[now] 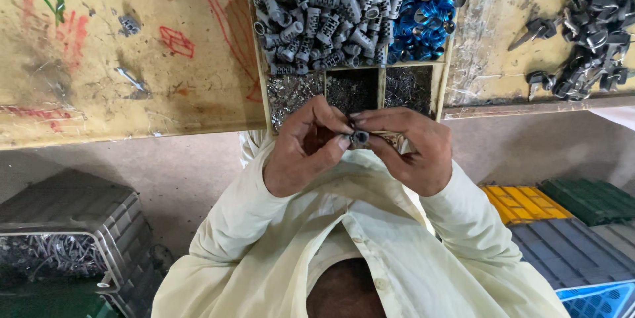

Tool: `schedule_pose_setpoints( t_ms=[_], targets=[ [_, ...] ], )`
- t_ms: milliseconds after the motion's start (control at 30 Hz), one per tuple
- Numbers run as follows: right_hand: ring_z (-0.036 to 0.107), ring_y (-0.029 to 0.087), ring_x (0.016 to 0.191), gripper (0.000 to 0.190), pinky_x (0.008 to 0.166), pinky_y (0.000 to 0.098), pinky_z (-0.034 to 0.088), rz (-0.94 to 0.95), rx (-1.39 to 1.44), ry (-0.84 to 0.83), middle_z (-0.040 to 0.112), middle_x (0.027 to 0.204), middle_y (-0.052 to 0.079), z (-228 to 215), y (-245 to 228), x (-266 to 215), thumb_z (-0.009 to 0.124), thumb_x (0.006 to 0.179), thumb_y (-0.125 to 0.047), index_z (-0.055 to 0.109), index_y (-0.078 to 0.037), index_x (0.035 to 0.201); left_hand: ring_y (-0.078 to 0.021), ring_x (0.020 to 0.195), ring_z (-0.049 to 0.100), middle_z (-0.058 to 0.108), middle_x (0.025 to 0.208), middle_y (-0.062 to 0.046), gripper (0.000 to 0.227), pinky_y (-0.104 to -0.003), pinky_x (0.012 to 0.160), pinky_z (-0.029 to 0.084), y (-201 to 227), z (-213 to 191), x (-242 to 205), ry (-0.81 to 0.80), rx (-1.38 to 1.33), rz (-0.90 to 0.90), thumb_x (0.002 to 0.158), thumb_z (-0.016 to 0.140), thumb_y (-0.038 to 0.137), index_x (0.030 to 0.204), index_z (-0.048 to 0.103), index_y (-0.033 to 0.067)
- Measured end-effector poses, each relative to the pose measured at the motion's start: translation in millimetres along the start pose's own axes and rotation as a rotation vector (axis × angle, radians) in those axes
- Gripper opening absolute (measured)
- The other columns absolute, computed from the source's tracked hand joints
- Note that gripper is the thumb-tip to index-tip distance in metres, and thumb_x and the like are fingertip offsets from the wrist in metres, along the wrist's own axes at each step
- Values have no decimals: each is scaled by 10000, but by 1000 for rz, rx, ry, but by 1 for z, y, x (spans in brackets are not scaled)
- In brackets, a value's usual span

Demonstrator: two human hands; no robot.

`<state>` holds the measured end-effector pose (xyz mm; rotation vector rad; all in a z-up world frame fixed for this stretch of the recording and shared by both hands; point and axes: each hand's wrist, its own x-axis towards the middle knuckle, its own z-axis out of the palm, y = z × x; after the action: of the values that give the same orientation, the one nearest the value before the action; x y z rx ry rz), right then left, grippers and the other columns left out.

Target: The person assembles small keychains by hand at a workbench. They pick up a keychain body, insert a metal pin, and attach a split ring, repeating this process for multiple units. The finished keychains are placed on the table.

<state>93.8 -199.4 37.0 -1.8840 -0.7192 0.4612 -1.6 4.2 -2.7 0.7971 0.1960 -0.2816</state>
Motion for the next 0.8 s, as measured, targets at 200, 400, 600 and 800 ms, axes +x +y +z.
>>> schedule_pose_setpoints(
  t_ms=[200, 400, 600, 800],
  targets=[
    [752, 289, 1092, 301, 932, 351, 608, -34, -47, 14, 740, 1168, 164, 0, -5, 9, 775, 857, 69, 682, -14, 1131, -49, 890, 495, 550, 1069, -9, 151, -236, 791, 441, 2, 4, 4, 70, 36, -5, 1009, 633, 30, 1083, 508, 74],
    [753, 267, 1078, 317, 897, 346, 623, -78, -131, 34, 740, 1169, 124, 0, -9, 15, 795, 841, 46, 700, -48, 1129, -30, 834, 475, 545, 1033, 8, 173, -211, 733, 427, 0, 5, 6, 171, 210, 36, 962, 652, -23, 1030, 522, 68],
    [736, 224, 942, 353, 778, 334, 614, -231, -307, 60, 726, 1131, 70, -3, -17, 17, 834, 832, 7, 735, -102, 1152, -10, 825, 468, 527, 920, 38, 253, -191, 732, 418, -5, 2, 5, 161, 196, 33, 886, 672, -66, 1015, 502, 70],
    [733, 236, 921, 383, 756, 343, 614, -331, -398, -41, 735, 1125, 64, -12, -23, 21, 796, 812, 21, 736, -90, 1174, -11, 724, 482, 547, 787, 51, 299, -194, 653, 429, -11, -1, 4, 184, 143, -11, 844, 691, -55, 994, 468, 77]
  ],
)
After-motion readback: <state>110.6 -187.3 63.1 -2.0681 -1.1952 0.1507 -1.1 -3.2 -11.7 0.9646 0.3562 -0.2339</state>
